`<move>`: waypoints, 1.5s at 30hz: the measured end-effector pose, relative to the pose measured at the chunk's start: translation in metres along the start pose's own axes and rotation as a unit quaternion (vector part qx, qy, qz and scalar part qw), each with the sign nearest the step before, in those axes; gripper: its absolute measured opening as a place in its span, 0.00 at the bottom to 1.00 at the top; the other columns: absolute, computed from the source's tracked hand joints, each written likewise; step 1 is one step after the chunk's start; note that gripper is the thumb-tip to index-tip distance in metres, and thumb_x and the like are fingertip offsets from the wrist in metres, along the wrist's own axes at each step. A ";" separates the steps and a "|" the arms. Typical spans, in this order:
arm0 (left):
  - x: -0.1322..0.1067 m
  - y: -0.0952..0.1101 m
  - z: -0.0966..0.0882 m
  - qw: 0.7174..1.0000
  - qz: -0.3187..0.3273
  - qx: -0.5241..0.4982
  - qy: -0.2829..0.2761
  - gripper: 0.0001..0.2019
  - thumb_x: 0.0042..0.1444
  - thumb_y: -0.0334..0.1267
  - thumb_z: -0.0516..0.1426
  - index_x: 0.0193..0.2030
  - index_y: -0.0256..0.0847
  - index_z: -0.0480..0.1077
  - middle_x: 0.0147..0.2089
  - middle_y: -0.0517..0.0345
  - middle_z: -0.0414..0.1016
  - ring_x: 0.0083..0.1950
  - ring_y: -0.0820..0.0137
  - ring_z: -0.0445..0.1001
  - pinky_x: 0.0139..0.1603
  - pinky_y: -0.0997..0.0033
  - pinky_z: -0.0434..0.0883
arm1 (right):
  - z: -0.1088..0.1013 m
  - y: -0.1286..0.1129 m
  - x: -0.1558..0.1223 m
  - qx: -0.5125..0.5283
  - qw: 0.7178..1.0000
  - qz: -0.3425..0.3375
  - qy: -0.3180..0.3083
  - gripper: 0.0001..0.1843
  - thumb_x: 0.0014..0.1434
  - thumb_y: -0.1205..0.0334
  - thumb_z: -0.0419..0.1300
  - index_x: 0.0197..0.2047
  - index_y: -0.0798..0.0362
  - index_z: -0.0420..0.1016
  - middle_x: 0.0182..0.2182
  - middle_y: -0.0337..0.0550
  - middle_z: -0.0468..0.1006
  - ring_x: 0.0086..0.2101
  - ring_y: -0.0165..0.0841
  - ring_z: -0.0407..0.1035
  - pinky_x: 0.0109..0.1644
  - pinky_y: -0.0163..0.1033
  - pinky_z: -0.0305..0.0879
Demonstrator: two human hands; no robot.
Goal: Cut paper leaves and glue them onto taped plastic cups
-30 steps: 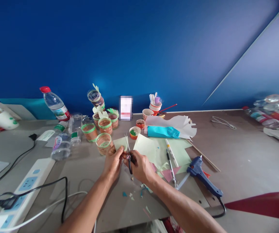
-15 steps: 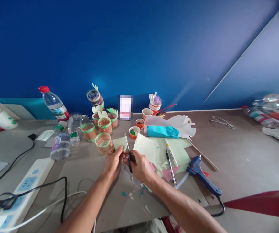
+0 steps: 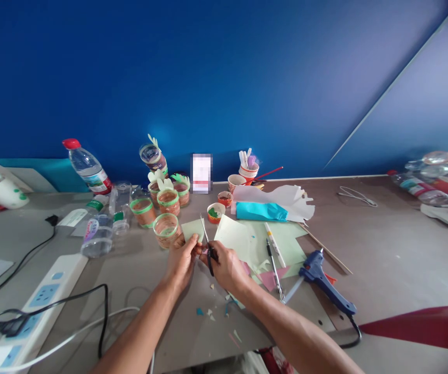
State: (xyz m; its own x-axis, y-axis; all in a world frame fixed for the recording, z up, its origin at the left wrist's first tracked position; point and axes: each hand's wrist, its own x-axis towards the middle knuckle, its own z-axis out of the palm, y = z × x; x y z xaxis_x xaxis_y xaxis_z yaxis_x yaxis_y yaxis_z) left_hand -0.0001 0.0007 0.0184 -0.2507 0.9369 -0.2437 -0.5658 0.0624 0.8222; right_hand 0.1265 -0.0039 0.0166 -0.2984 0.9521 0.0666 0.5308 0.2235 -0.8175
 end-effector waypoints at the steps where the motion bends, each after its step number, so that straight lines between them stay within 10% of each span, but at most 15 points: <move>1: 0.000 0.000 0.000 1.000 -0.003 -0.004 0.002 0.15 0.38 0.40 0.69 0.25 0.38 0.67 0.20 0.64 0.70 0.21 0.78 0.66 0.25 0.77 0.66 | 0.000 0.000 0.000 -0.003 1.000 -0.001 0.000 0.09 0.59 0.60 0.58 0.41 0.53 0.73 0.28 0.43 0.79 0.26 0.31 0.69 0.32 0.32 0.60; 19: 0.002 -0.001 -0.003 0.999 -0.022 -0.041 -0.015 0.20 0.42 0.44 0.68 0.37 0.41 0.65 0.31 0.56 0.80 0.24 0.71 0.77 0.31 0.70 0.73 | -0.032 0.002 0.002 0.011 0.998 -0.005 -0.064 0.08 0.56 0.58 0.58 0.32 0.54 0.72 0.19 0.31 0.61 0.23 0.25 0.51 0.26 0.30 0.51; 45: -0.007 -0.012 -0.004 0.992 0.072 0.094 -0.039 0.28 0.49 0.39 0.63 0.55 0.41 0.59 0.28 0.64 0.75 0.29 0.71 0.76 0.39 0.65 0.72 | -0.066 0.001 -0.028 -0.049 0.992 0.048 -0.102 0.08 0.55 0.57 0.59 0.31 0.53 0.69 0.20 0.31 0.58 0.24 0.26 0.48 0.26 0.32 0.48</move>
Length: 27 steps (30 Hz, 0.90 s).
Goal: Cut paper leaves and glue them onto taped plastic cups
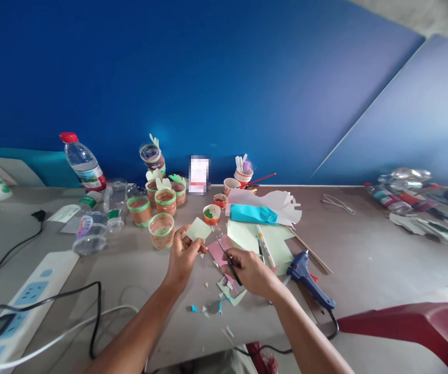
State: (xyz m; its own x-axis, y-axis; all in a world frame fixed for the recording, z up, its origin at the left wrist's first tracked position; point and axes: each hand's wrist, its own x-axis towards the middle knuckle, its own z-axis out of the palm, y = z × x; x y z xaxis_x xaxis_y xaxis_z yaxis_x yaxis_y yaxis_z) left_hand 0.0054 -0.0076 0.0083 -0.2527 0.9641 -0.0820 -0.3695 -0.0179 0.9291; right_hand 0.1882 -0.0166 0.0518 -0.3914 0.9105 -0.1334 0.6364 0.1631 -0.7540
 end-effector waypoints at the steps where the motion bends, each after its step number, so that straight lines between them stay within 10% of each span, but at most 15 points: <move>1: 0.001 -0.001 0.000 1.000 0.000 -0.017 -0.002 0.25 0.48 0.39 0.63 0.52 0.41 0.61 0.28 0.64 0.75 0.28 0.72 0.75 0.39 0.65 0.72 | 0.001 0.002 -0.002 0.006 1.000 0.007 -0.001 0.08 0.56 0.56 0.59 0.32 0.53 0.70 0.20 0.31 0.58 0.24 0.26 0.49 0.26 0.32 0.48; 12: 0.004 0.005 0.005 0.996 -0.056 -0.066 -0.032 0.16 0.41 0.45 0.67 0.27 0.39 0.66 0.22 0.66 0.68 0.24 0.77 0.66 0.34 0.72 0.68 | 0.009 0.012 -0.015 0.036 0.999 0.016 0.001 0.08 0.55 0.57 0.58 0.34 0.53 0.72 0.20 0.33 0.64 0.23 0.26 0.52 0.25 0.32 0.47; 27: 0.008 -0.002 0.000 0.994 -0.076 -0.047 -0.060 0.14 0.40 0.43 0.67 0.23 0.40 0.67 0.21 0.64 0.67 0.23 0.76 0.65 0.29 0.74 0.64 | 0.011 0.012 -0.017 0.027 0.999 0.022 -0.008 0.07 0.56 0.58 0.58 0.34 0.53 0.70 0.19 0.30 0.56 0.23 0.25 0.49 0.26 0.32 0.46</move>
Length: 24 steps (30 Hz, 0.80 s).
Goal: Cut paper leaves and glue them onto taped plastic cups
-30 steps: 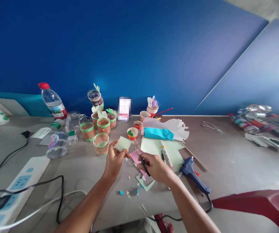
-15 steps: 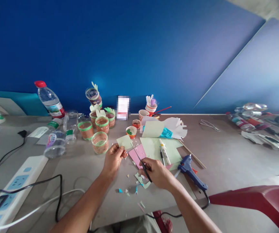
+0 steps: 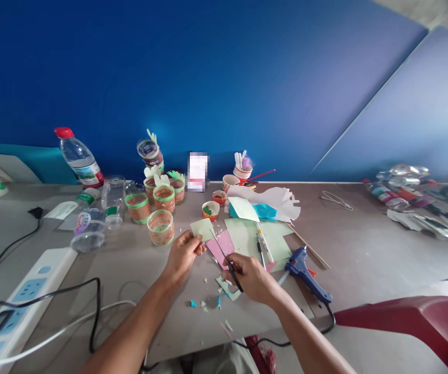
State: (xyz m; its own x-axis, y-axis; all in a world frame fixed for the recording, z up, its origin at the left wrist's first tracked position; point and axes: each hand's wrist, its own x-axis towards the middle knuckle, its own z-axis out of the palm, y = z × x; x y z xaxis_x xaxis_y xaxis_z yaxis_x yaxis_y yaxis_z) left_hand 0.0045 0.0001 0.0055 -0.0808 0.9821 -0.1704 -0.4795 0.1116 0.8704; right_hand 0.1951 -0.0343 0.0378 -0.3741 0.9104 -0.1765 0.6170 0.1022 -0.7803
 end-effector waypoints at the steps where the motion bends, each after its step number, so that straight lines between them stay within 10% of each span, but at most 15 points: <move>1: 0.000 0.001 0.000 1.000 -0.003 -0.001 0.000 0.14 0.40 0.43 0.67 0.23 0.39 0.68 0.21 0.64 0.68 0.24 0.76 0.66 0.29 0.74 0.64 | 0.000 0.000 0.000 -0.002 1.000 -0.003 0.000 0.07 0.56 0.58 0.58 0.33 0.53 0.69 0.19 0.29 0.56 0.23 0.25 0.48 0.26 0.32 0.46; 24: 0.001 0.000 -0.004 0.998 -0.003 0.061 -0.020 0.12 0.42 0.44 0.66 0.28 0.39 0.71 0.21 0.63 0.68 0.23 0.74 0.67 0.27 0.74 0.62 | -0.001 0.001 -0.007 0.021 0.999 0.019 -0.041 0.09 0.56 0.56 0.58 0.32 0.53 0.70 0.19 0.31 0.57 0.23 0.25 0.50 0.25 0.31 0.47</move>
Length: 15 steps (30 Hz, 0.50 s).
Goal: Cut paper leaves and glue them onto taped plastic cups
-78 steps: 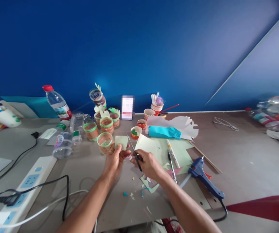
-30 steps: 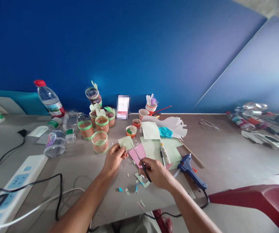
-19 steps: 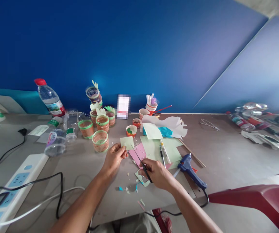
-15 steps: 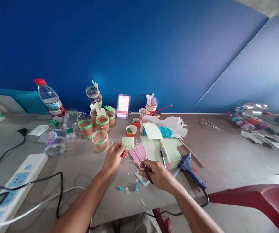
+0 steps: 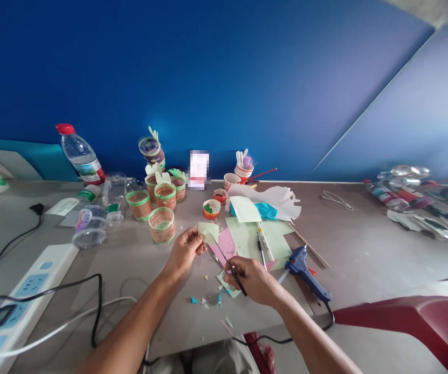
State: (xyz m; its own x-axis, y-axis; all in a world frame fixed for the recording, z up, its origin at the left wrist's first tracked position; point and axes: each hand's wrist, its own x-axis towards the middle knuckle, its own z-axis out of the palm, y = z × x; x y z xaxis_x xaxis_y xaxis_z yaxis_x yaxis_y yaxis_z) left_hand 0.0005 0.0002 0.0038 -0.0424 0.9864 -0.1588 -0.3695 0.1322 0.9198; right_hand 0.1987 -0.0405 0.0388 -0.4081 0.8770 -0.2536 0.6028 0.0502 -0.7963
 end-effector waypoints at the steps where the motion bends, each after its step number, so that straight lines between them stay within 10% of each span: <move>1: 0.000 0.001 0.000 1.000 -0.003 -0.001 -0.001 0.13 0.41 0.45 0.66 0.27 0.39 0.71 0.21 0.63 0.68 0.23 0.74 0.67 0.27 0.74 0.62 | 0.000 -0.001 0.000 0.003 1.000 0.000 -0.001 0.09 0.56 0.56 0.58 0.32 0.54 0.71 0.19 0.31 0.57 0.23 0.25 0.50 0.25 0.31 0.47; 15: 0.006 -0.008 -0.005 0.999 0.035 -0.004 -0.003 0.12 0.47 0.44 0.63 0.33 0.38 0.71 0.18 0.67 0.64 0.21 0.77 0.61 0.25 0.75 0.58 | 0.005 0.006 -0.006 0.001 1.000 -0.011 -0.008 0.09 0.56 0.56 0.58 0.33 0.54 0.72 0.20 0.31 0.59 0.23 0.25 0.50 0.25 0.31 0.47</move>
State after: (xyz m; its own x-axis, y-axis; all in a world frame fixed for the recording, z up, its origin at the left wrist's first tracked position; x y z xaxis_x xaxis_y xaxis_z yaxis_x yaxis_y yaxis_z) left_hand -0.0015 0.0047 -0.0063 -0.0625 0.9937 -0.0926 -0.3728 0.0628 0.9258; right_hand 0.2013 -0.0475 0.0332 -0.4319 0.8680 -0.2451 0.5926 0.0683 -0.8026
